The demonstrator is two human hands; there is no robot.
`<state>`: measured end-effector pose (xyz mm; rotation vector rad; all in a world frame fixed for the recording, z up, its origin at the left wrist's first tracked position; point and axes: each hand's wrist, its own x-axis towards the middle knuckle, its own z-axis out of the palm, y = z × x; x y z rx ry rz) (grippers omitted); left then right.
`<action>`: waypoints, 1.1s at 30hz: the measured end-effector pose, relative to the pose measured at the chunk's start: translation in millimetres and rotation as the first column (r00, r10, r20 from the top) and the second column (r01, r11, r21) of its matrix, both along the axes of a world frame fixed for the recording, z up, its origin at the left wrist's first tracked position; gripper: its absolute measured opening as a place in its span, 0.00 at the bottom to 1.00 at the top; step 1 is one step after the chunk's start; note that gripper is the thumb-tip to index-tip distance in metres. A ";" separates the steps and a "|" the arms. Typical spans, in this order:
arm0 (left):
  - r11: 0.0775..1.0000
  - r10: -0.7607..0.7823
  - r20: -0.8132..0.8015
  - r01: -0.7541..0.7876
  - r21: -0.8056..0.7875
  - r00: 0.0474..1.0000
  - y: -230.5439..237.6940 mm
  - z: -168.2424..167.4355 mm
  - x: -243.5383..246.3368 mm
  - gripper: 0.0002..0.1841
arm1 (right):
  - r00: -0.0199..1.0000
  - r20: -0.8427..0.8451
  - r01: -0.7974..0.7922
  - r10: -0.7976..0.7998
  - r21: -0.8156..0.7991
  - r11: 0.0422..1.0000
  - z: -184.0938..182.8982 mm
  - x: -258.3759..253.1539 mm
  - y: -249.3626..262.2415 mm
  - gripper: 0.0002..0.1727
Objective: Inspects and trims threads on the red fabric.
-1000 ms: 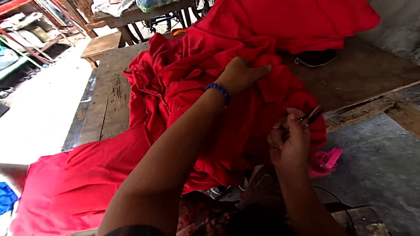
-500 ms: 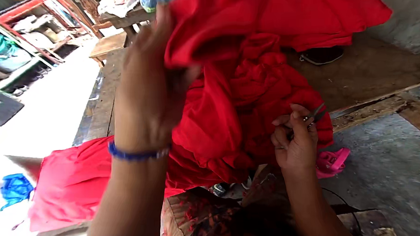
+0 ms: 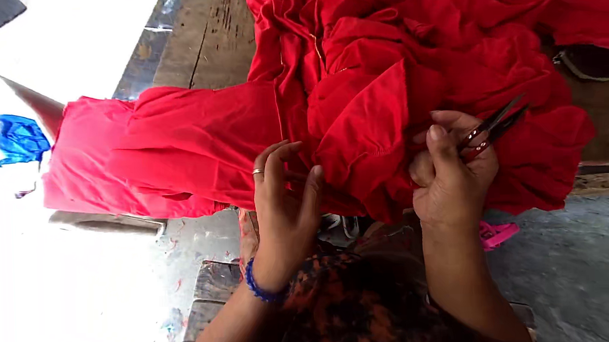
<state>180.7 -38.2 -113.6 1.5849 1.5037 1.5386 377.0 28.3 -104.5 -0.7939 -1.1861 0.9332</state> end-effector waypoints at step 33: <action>0.944 -0.327 0.662 0.258 0.203 0.674 -1.8 -3.6 9.6 0.10 | 0.929 0.371 -0.086 -0.022 0.274 0.958 0.8 -41.3 -48.6 0.14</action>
